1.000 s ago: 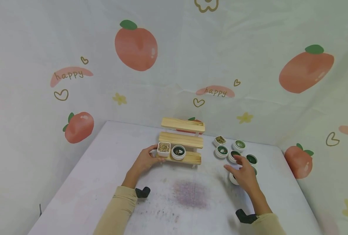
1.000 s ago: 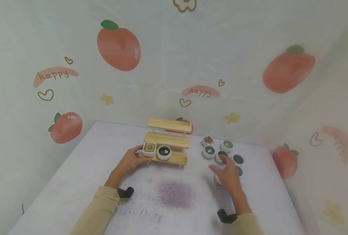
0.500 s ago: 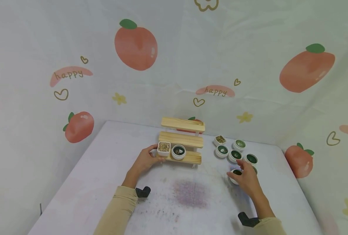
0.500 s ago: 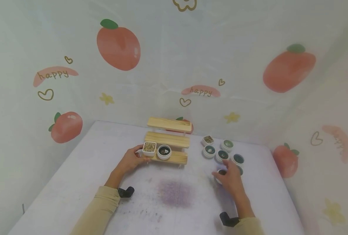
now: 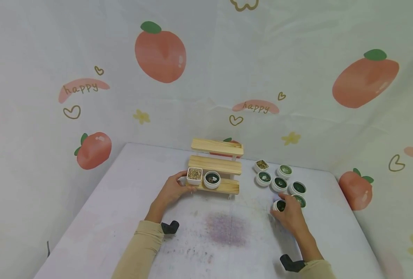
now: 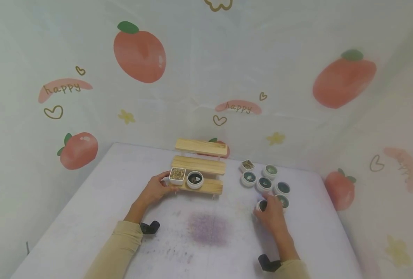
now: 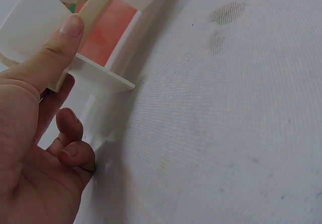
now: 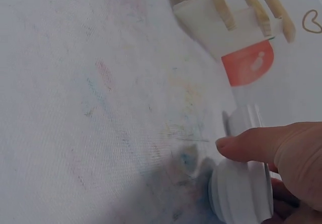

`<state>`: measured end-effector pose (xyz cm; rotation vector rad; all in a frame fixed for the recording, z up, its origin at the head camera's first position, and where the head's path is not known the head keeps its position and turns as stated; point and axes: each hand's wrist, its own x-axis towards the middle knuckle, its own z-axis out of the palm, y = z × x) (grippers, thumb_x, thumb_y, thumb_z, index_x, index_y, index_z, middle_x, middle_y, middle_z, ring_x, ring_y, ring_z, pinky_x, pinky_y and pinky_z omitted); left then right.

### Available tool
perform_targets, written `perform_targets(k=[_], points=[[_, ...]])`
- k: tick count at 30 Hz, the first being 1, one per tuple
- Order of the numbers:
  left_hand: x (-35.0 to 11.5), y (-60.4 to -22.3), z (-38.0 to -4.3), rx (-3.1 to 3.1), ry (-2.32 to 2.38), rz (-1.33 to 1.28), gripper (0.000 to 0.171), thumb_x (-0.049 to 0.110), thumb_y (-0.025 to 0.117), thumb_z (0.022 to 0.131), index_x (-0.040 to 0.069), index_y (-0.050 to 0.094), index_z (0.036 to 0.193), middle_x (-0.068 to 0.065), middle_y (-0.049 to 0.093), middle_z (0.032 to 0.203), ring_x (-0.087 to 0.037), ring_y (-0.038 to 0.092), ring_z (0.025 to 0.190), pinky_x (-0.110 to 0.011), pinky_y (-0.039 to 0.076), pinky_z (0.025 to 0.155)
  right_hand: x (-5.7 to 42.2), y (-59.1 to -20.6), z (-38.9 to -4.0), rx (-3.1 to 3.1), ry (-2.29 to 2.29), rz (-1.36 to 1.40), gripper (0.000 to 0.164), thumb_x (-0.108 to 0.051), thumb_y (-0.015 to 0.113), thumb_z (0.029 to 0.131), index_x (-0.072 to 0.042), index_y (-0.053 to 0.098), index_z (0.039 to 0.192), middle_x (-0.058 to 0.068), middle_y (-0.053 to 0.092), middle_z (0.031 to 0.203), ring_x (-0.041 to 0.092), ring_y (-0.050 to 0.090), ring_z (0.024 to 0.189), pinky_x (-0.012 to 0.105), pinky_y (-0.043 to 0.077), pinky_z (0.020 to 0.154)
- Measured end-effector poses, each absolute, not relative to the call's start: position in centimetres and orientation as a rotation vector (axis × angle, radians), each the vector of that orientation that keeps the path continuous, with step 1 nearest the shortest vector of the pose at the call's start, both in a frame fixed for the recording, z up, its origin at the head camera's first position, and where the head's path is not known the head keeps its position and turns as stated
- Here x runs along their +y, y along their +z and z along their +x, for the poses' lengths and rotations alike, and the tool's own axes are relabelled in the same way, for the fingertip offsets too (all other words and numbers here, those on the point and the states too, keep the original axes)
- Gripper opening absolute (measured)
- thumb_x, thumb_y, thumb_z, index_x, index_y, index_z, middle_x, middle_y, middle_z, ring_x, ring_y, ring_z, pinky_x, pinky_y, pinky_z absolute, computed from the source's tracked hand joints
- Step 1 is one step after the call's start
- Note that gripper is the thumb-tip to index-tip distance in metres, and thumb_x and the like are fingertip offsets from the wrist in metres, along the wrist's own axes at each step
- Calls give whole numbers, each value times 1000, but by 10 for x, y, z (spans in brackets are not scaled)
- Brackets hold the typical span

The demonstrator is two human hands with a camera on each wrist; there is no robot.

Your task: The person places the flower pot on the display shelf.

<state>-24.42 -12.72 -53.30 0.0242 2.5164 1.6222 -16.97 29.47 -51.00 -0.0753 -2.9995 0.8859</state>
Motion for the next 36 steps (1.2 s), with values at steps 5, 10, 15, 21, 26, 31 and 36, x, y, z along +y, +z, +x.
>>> perform_targets(k=[5, 10, 15, 21, 26, 31, 36], points=[[-127, -533, -245, 2520, 1615, 17, 79, 25, 91, 77, 17, 55, 147, 2, 47, 59, -13, 42, 55, -26, 36, 52, 294, -509, -169, -3022, 863, -68, 68, -6, 76, 82, 14, 47, 141, 37, 51, 140, 53, 46, 134, 63, 37, 112], [-127, -534, -245, 2524, 1615, 16, 79, 25, 91, 77, 16, 55, 147, 2, 47, 59, -13, 42, 55, -26, 36, 52, 294, -508, -167, -3029, 831, -53, 65, -4, 73, 82, 12, 48, 140, 36, 52, 140, 53, 47, 133, 63, 38, 112], [-127, -535, -246, 2527, 1612, 20, 80, 26, 91, 77, 15, 55, 147, 3, 46, 58, -13, 42, 54, -26, 36, 52, 291, -508, -166, -2986, 853, -57, 67, -7, 79, 82, 11, 51, 140, 35, 52, 141, 52, 47, 134, 62, 38, 112], [-127, -533, -245, 2532, 1616, 35, 80, 27, 91, 76, 15, 55, 147, 3, 46, 59, -12, 41, 55, -26, 36, 52, 288, -509, -166, -2927, 878, -68, 69, -14, 81, 83, 10, 51, 141, 35, 54, 139, 51, 49, 133, 61, 40, 110], [-126, -533, -244, 2537, 1611, 44, 80, 28, 92, 76, 15, 56, 146, 3, 46, 59, -12, 41, 55, -25, 35, 52, 286, -512, -169, -2816, 876, -46, 66, -14, 82, 80, 10, 55, 136, 34, 59, 130, 50, 54, 125, 60, 43, 105], [-127, -533, -245, 2549, 1601, 50, 79, 29, 92, 75, 16, 57, 145, 3, 46, 59, -12, 41, 55, -25, 36, 52, 278, -517, -173, -2707, 875, 7, 60, -11, 87, 75, 7, 63, 127, 31, 62, 122, 48, 57, 118, 59, 44, 101], [-128, -532, -245, 2541, 1598, 30, 78, 29, 92, 75, 17, 58, 144, 3, 46, 60, -12, 41, 55, -26, 36, 53, 268, -516, -176, -2743, 950, 7, 57, -14, 87, 78, 1, 65, 128, 28, 59, 128, 45, 55, 123, 59, 43, 105]])
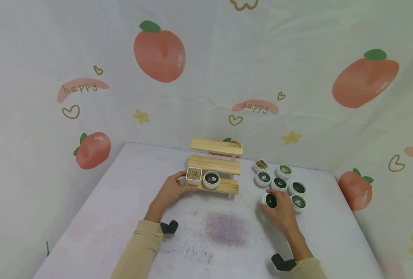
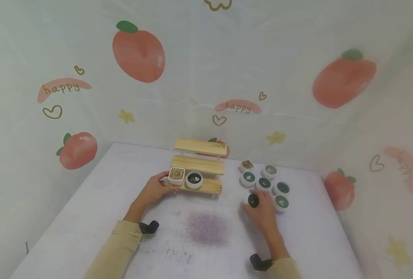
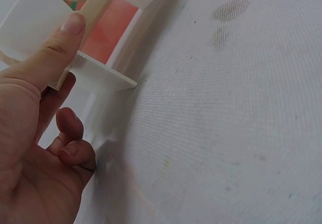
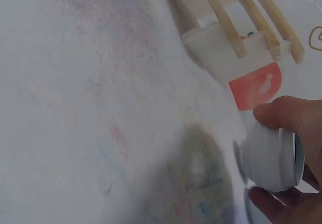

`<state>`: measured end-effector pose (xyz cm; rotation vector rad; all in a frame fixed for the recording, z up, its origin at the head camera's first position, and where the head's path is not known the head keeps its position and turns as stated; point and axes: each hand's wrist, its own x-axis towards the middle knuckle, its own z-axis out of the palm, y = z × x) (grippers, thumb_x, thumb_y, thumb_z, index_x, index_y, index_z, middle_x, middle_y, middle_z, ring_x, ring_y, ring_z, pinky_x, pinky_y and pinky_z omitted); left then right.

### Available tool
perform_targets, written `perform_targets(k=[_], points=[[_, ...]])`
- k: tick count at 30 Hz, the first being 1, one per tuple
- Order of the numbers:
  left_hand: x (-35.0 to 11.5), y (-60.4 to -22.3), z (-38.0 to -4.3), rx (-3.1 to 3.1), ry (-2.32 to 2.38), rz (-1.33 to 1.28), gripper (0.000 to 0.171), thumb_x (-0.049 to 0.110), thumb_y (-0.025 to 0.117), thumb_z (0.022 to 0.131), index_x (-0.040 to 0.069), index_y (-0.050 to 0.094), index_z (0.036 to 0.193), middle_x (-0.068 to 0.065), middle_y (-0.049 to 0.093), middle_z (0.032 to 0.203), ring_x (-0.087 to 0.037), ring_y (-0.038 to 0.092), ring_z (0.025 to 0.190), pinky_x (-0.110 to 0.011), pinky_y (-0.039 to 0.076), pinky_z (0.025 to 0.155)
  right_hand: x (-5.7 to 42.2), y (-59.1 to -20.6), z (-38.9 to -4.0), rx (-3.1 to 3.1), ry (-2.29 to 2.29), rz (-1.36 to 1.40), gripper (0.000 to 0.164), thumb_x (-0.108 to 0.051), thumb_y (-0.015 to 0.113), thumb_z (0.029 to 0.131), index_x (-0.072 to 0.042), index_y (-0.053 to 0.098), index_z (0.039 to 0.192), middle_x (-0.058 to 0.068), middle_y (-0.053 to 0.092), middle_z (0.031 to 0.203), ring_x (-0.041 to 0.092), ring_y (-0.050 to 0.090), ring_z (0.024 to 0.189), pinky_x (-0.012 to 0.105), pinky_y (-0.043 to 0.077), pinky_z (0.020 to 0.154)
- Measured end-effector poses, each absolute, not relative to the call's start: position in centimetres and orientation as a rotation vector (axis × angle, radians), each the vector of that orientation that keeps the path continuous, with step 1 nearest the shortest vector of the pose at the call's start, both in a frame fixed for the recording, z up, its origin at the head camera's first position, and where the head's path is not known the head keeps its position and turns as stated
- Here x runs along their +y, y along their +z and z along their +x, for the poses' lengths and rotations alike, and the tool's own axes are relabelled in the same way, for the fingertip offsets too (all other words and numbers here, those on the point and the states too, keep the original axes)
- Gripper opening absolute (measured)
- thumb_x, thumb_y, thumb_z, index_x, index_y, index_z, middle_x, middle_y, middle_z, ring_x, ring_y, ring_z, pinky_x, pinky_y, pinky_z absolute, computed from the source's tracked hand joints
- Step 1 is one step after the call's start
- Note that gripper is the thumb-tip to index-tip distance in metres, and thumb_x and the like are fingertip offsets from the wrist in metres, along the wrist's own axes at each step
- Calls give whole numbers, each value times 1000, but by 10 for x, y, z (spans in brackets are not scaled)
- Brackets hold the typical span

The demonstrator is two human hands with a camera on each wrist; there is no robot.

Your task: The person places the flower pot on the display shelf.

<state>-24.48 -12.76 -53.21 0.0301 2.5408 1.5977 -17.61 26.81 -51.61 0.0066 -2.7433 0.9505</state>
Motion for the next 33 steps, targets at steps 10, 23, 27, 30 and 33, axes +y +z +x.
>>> perform_targets(k=[10, 23, 27, 30, 33], points=[[-128, -532, -245, 2555, 1592, 16, 78, 29, 93, 74, 17, 59, 143, 3, 44, 59, -12, 40, 55, -26, 35, 52, 246, -511, -185, -2682, 1117, 15, 69, -16, 88, 77, 1, 58, 136, 26, 60, 133, 41, 55, 129, 54, 42, 108], [-130, -531, -245, 2535, 1616, 1, 78, 27, 93, 74, 18, 59, 143, 4, 43, 57, -12, 39, 53, -25, 33, 51, 215, -507, -197, -2509, 1125, 116, 61, -14, 95, 67, -8, 70, 122, 19, 60, 116, 26, 55, 100, 32, 45, 79], [-130, -533, -244, 2530, 1609, -2, 77, 27, 92, 74, 19, 59, 143, 5, 41, 56, -11, 37, 52, -25, 33, 50, 209, -504, -199, -2531, 1195, 143, 62, -16, 95, 69, -10, 69, 125, 18, 55, 118, 20, 50, 94, 23, 44, 74], [-130, -534, -244, 2530, 1612, 7, 77, 27, 92, 74, 19, 59, 143, 5, 41, 55, -11, 37, 52, -24, 32, 50, 203, -502, -200, -2558, 1239, 151, 67, -19, 94, 71, -11, 67, 131, 17, 53, 119, 18, 48, 91, 20, 45, 72], [-130, -534, -244, 2535, 1613, 11, 78, 27, 92, 74, 18, 59, 144, 5, 41, 55, -11, 37, 51, -25, 32, 49, 196, -501, -202, -2571, 1276, 134, 76, -21, 94, 73, -7, 59, 139, 18, 55, 127, 22, 55, 99, 24, 49, 79]])
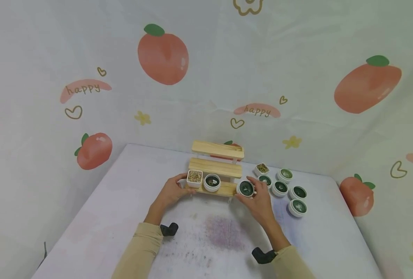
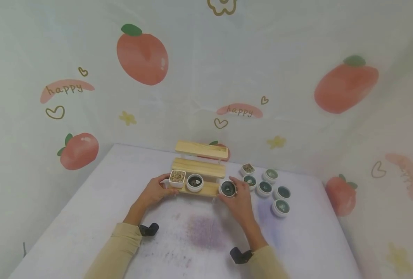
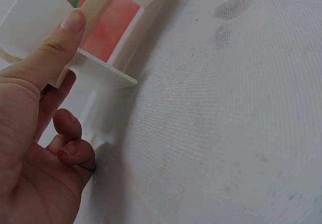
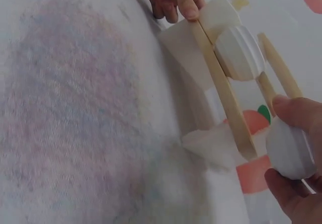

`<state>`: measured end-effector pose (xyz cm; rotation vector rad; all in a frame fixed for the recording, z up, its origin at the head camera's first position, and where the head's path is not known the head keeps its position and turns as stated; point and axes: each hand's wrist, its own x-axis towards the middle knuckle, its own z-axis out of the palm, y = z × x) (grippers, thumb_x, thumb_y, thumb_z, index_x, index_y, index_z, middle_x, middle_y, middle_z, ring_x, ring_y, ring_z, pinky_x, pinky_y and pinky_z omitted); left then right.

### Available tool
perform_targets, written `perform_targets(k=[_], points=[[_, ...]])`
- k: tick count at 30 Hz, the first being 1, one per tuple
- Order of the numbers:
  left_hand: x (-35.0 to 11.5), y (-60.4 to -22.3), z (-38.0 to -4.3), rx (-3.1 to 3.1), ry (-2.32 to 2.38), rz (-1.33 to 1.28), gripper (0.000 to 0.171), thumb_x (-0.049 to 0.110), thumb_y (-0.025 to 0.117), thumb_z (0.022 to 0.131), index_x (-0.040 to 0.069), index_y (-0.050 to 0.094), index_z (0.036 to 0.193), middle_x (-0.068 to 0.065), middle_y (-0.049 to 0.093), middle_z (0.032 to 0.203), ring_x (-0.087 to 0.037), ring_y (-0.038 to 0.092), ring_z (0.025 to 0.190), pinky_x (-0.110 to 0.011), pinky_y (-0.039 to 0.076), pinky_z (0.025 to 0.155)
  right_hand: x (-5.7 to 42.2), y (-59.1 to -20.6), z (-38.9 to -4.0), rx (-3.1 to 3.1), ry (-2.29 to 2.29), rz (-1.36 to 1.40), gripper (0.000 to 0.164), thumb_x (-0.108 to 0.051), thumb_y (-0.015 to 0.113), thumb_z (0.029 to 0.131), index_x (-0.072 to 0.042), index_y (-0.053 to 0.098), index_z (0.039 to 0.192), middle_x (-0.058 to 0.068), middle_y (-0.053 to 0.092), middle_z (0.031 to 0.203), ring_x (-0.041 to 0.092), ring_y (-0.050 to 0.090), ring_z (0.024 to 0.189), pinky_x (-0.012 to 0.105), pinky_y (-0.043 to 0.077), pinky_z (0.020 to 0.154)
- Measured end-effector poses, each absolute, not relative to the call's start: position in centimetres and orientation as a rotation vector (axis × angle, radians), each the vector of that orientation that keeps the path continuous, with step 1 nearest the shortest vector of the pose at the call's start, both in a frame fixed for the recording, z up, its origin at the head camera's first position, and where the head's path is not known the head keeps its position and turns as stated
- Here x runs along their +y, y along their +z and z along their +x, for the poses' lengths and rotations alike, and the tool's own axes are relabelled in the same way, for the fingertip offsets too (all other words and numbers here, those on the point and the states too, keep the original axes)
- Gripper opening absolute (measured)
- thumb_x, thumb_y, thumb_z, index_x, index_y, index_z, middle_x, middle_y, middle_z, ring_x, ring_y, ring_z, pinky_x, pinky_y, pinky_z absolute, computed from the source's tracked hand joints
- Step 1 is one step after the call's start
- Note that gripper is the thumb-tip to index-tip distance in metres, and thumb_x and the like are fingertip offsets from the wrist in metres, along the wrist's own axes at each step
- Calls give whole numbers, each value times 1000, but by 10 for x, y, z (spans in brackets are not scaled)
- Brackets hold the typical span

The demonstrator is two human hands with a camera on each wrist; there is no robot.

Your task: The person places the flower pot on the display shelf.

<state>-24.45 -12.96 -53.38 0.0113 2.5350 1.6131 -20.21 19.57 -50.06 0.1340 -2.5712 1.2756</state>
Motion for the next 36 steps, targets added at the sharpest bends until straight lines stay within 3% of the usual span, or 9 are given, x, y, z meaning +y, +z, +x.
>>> perform_targets(k=[5, 18, 25, 36], points=[[-129, -533, -244, 2553, 1602, 18, 79, 28, 92, 74, 18, 58, 144, 5, 40, 54, -10, 37, 50, -25, 32, 49, 184, -503, -203, -2506, 1345, 124, 80, -16, 94, 72, 0, 54, 139, 19, 58, 131, 31, 62, 111, 31, 54, 87], [-129, -532, -244, 2539, 1612, 19, 80, 27, 93, 73, 17, 58, 144, 6, 39, 55, -10, 36, 50, -25, 32, 49, 168, -512, -211, -2373, 1401, 183, 73, -16, 94, 72, -4, 62, 136, 16, 55, 119, 28, 62, 104, 24, 54, 81], [-129, -531, -245, 2545, 1599, 11, 80, 29, 93, 72, 18, 59, 144, 5, 40, 56, -11, 37, 51, -25, 32, 49, 160, -518, -211, -2360, 1463, 175, 72, -14, 93, 73, 0, 57, 134, 18, 59, 124, 29, 63, 105, 45, 55, 87], [-129, -530, -244, 2547, 1587, 3, 80, 30, 93, 73, 18, 58, 144, 5, 40, 56, -11, 37, 52, -25, 32, 49, 156, -522, -209, -2334, 1456, 205, 67, -14, 92, 75, -3, 59, 133, 16, 62, 122, 27, 62, 100, 50, 54, 86]])
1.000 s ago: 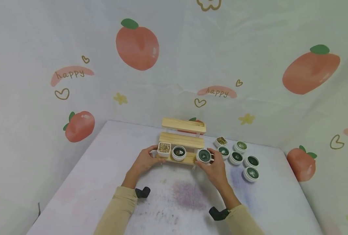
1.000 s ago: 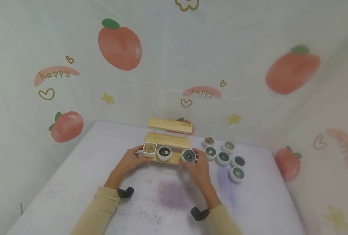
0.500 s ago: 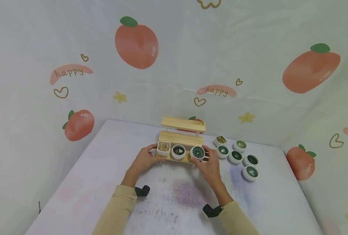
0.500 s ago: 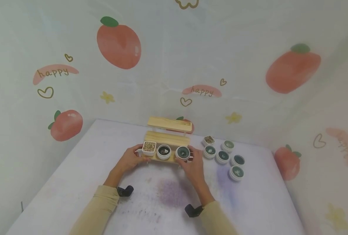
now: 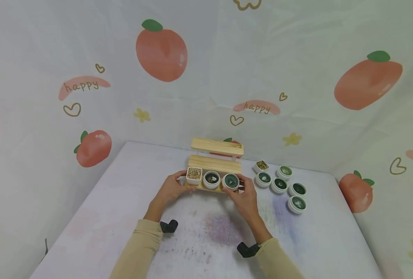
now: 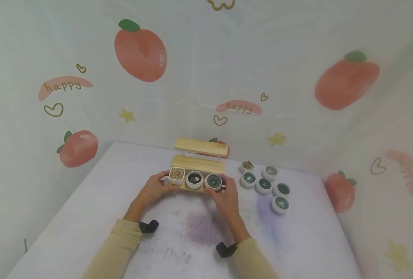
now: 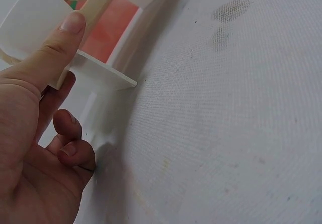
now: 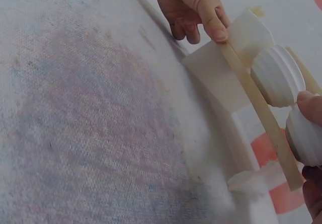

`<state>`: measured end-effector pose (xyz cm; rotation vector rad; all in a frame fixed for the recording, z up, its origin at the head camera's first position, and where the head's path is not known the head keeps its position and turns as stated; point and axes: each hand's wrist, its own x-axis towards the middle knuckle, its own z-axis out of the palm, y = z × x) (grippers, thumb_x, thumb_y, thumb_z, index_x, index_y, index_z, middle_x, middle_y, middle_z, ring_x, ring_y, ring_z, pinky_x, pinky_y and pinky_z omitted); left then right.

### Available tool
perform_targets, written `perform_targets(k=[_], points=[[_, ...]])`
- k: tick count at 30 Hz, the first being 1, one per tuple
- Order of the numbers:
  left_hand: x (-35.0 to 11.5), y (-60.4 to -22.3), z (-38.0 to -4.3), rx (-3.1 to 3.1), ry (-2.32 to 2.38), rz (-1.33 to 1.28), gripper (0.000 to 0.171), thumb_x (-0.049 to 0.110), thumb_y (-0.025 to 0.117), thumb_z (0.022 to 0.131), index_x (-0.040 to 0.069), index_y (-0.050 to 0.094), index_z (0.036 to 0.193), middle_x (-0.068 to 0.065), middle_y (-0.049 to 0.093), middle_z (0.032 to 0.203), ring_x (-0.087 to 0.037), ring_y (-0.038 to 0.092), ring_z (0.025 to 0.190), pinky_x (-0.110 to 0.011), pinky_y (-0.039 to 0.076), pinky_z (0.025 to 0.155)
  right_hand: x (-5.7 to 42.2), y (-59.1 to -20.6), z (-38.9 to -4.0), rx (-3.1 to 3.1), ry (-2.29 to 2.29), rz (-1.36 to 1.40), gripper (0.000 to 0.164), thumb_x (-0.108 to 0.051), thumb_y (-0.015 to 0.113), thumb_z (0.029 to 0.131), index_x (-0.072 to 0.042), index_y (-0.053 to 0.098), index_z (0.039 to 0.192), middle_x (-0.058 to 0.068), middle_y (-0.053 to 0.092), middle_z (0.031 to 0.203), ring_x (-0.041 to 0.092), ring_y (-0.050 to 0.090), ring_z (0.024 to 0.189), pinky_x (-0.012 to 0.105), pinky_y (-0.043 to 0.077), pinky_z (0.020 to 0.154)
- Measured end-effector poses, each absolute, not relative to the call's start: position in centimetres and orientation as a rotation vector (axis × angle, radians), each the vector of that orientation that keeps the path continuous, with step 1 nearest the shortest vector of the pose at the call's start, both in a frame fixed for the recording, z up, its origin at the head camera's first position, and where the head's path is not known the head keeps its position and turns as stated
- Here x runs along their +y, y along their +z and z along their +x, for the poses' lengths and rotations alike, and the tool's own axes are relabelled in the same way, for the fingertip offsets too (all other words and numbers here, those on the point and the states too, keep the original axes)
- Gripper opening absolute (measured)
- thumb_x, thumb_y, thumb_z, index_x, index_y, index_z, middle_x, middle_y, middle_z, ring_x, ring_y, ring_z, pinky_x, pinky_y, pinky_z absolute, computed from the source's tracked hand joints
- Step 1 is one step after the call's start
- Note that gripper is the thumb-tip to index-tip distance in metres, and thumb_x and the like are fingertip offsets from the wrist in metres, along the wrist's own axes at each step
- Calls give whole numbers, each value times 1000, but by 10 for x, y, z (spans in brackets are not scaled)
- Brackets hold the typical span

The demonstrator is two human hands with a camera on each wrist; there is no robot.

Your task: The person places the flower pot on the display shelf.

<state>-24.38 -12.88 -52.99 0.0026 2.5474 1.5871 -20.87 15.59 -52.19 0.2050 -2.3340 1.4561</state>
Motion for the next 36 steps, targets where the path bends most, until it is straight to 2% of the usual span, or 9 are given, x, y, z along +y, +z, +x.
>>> perform_targets(k=[4, 13, 19, 24, 30, 36], points=[[-129, -530, -244, 2549, 1579, 1, 80, 31, 93, 73, 18, 58, 144, 5, 40, 56, -10, 37, 52, -25, 32, 49, 156, -523, -209, -2357, 1442, 210, 66, -17, 91, 77, -5, 60, 133, 15, 63, 122, 25, 62, 102, 52, 53, 88], [-130, -528, -244, 2545, 1600, 18, 79, 29, 93, 74, 18, 59, 144, 5, 41, 55, -11, 37, 51, -25, 33, 49, 153, -521, -211, -2389, 1355, 219, 67, -18, 90, 78, -3, 57, 135, 14, 66, 123, 25, 65, 103, 46, 55, 88], [-130, -528, -244, 2548, 1605, 13, 78, 28, 93, 74, 17, 59, 143, 5, 40, 55, -11, 37, 51, -25, 32, 49, 152, -518, -208, -2433, 1370, 184, 65, -20, 89, 80, -4, 56, 133, 13, 67, 124, 25, 64, 103, 47, 54, 89], [-129, -529, -244, 2549, 1599, 2, 79, 29, 93, 73, 18, 58, 144, 5, 40, 55, -11, 36, 50, -25, 32, 49, 159, -513, -203, -2473, 1340, 192, 70, -21, 89, 80, -2, 54, 137, 16, 64, 130, 31, 65, 108, 50, 54, 89], [-128, -531, -244, 2555, 1599, 22, 79, 31, 92, 74, 17, 58, 144, 6, 39, 54, -11, 36, 50, -25, 32, 48, 177, -511, -201, -2478, 1297, 188, 70, -18, 89, 80, 0, 53, 137, 23, 63, 128, 39, 66, 111, 53, 55, 91], [-128, -532, -242, 2554, 1593, 26, 78, 31, 92, 75, 18, 58, 144, 6, 39, 54, -11, 36, 50, -25, 32, 49, 198, -509, -198, -2473, 1225, 190, 72, -17, 91, 76, 0, 55, 135, 23, 61, 128, 39, 64, 114, 53, 55, 91]])
